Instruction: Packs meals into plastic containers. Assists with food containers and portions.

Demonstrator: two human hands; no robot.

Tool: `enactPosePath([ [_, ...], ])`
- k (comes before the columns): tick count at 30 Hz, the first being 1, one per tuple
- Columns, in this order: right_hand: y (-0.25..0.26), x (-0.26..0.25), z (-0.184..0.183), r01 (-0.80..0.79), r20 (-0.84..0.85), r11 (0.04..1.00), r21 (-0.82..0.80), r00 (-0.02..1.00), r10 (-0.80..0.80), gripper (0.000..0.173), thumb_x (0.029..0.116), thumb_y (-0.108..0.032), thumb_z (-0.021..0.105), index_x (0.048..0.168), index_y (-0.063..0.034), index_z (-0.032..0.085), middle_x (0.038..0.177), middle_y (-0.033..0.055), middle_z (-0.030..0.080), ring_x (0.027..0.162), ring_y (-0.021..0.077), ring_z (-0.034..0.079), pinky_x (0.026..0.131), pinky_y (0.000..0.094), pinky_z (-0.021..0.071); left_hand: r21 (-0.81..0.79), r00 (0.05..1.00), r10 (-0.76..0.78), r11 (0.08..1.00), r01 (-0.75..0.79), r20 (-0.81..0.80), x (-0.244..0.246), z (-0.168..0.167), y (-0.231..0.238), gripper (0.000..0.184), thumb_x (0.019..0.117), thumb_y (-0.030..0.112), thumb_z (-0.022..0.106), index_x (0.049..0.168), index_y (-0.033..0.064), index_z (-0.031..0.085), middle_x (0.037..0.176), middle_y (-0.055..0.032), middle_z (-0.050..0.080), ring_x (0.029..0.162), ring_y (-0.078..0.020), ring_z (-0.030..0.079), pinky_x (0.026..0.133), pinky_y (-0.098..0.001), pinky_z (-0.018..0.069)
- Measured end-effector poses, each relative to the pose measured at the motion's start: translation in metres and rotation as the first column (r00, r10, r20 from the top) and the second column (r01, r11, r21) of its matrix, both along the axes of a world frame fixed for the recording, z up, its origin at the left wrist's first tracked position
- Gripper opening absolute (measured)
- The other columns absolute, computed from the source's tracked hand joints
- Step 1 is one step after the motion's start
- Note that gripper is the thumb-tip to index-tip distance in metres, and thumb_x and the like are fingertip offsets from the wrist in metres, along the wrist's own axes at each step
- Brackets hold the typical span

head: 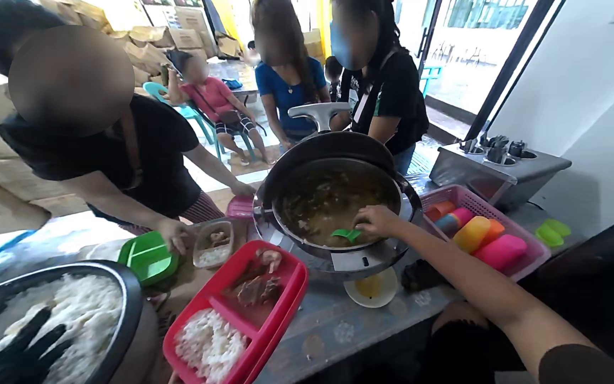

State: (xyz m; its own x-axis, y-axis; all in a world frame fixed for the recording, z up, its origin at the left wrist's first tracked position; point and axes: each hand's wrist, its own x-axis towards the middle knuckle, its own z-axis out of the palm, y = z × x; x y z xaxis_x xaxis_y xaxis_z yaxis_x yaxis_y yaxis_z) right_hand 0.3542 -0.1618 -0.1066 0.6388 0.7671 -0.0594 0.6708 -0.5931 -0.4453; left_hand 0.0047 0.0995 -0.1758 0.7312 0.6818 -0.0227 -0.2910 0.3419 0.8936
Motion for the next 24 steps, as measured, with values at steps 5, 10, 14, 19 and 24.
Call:
enactPosePath([
  [5,0.010,0.011,-0.008,0.250,-0.283,0.961,0.118,0.936,-0.208,0.024,0.1041,-0.015,0.060,0.120,-0.0003,0.071,0.121,0.0197,0.069,0.116,0.0302,0.064,0.105,0.0505,0.0451,-0.029,1.000,0.013,0.999,-0.012,0.022,0.000,0.000,0.001,0.036,0.0886,0.004,0.044,0.122,0.0185,0.046,0.099,0.0091,0.073,0.090,-0.0061,0.073,0.073,-0.0292,0.0630],
  [10,0.003,0.018,-0.017,0.414,-0.502,0.890,0.193,0.821,-0.273,0.024,0.1035,-0.013,0.061,0.120,0.0025,0.068,0.116,0.0159,0.066,0.100,0.0167,0.060,0.093,0.0355,0.0480,-0.007,1.000,-0.006,1.000,0.006,0.016,0.000,0.003,-0.001,0.036,0.0870,0.005,0.045,0.120,0.0191,0.046,0.099,0.0095,0.074,0.089,-0.0065,0.073,0.072,-0.0304,0.0632],
  [14,-0.001,0.017,-0.020,0.390,-0.478,0.892,0.229,0.843,-0.247,0.023,0.1033,-0.012,0.061,0.119,0.0026,0.068,0.114,0.0151,0.067,0.098,0.0157,0.059,0.091,0.0345,0.0479,-0.014,0.999,0.012,1.000,-0.013,-0.046,0.002,0.011,-0.006,0.037,0.0875,0.002,0.038,0.120,0.0184,0.042,0.096,0.0117,0.072,0.087,-0.0031,0.072,0.072,-0.0285,0.0623],
  [19,-0.006,0.009,-0.012,0.289,-0.341,0.919,0.269,0.921,-0.190,0.022,0.1038,-0.011,0.059,0.118,0.0029,0.070,0.116,0.0184,0.069,0.107,0.0225,0.064,0.099,0.0422,0.0484,-0.004,0.999,-0.008,1.000,0.008,-0.033,0.001,0.004,-0.001,0.038,0.0870,0.004,0.041,0.121,0.0193,0.043,0.098,0.0117,0.072,0.088,-0.0046,0.073,0.071,-0.0292,0.0626],
  [24,-0.014,-0.004,-0.001,0.207,-0.171,0.927,0.312,0.972,-0.159,0.020,0.1022,-0.009,0.061,0.115,0.0023,0.072,0.118,0.0182,0.070,0.113,0.0277,0.065,0.103,0.0469,0.0479,-0.009,1.000,-0.001,1.000,0.001,-0.020,0.000,-0.004,0.004,0.038,0.0852,0.007,0.047,0.121,0.0206,0.047,0.099,0.0096,0.073,0.088,-0.0062,0.073,0.068,-0.0306,0.0628],
])
